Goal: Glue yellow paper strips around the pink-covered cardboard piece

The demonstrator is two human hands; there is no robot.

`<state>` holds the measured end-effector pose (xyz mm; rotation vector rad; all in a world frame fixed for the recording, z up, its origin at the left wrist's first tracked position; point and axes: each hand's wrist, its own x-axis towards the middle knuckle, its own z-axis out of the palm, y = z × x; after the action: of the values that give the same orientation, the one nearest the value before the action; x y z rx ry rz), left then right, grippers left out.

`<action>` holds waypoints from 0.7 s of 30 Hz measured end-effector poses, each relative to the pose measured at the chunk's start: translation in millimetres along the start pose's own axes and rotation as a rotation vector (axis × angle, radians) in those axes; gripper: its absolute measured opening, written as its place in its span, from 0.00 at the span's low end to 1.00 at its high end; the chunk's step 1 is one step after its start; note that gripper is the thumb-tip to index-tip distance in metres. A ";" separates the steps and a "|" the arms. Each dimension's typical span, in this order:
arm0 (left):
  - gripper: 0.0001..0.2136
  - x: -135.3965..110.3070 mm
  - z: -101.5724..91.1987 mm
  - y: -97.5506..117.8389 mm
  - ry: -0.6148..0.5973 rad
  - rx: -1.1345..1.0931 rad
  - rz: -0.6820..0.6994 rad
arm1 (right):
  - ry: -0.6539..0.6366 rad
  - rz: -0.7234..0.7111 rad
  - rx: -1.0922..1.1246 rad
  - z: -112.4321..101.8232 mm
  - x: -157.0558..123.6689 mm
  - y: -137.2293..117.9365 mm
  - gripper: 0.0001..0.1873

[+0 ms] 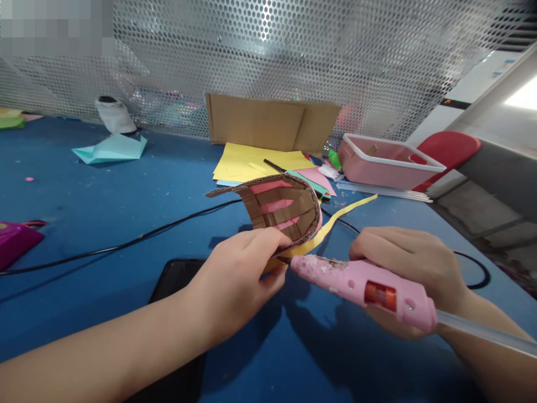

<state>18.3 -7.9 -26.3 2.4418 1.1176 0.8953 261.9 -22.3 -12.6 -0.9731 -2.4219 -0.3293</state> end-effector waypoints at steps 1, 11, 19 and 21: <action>0.10 0.0 0.1 -0.1 -0.003 -0.002 -0.004 | -0.001 0.002 -0.010 0.1 -0.4 0.1 0.06; 0.10 0.0 0.5 0.6 -0.004 0.004 -0.002 | 0.044 -0.023 0.014 -1.1 -0.1 4.1 0.05; 0.09 -0.4 -0.8 0.1 0.003 0.016 -0.005 | 0.044 -0.019 -0.015 -1.2 -2.9 6.3 0.05; 0.09 -1.4 -0.6 -0.3 -0.001 0.017 -0.008 | 0.058 -0.025 -0.022 -2.6 -2.0 6.5 0.05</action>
<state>17.1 -8.8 -26.6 2.4495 1.1382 0.8861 268.7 -19.9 -11.2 -0.9305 -2.3843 -0.3890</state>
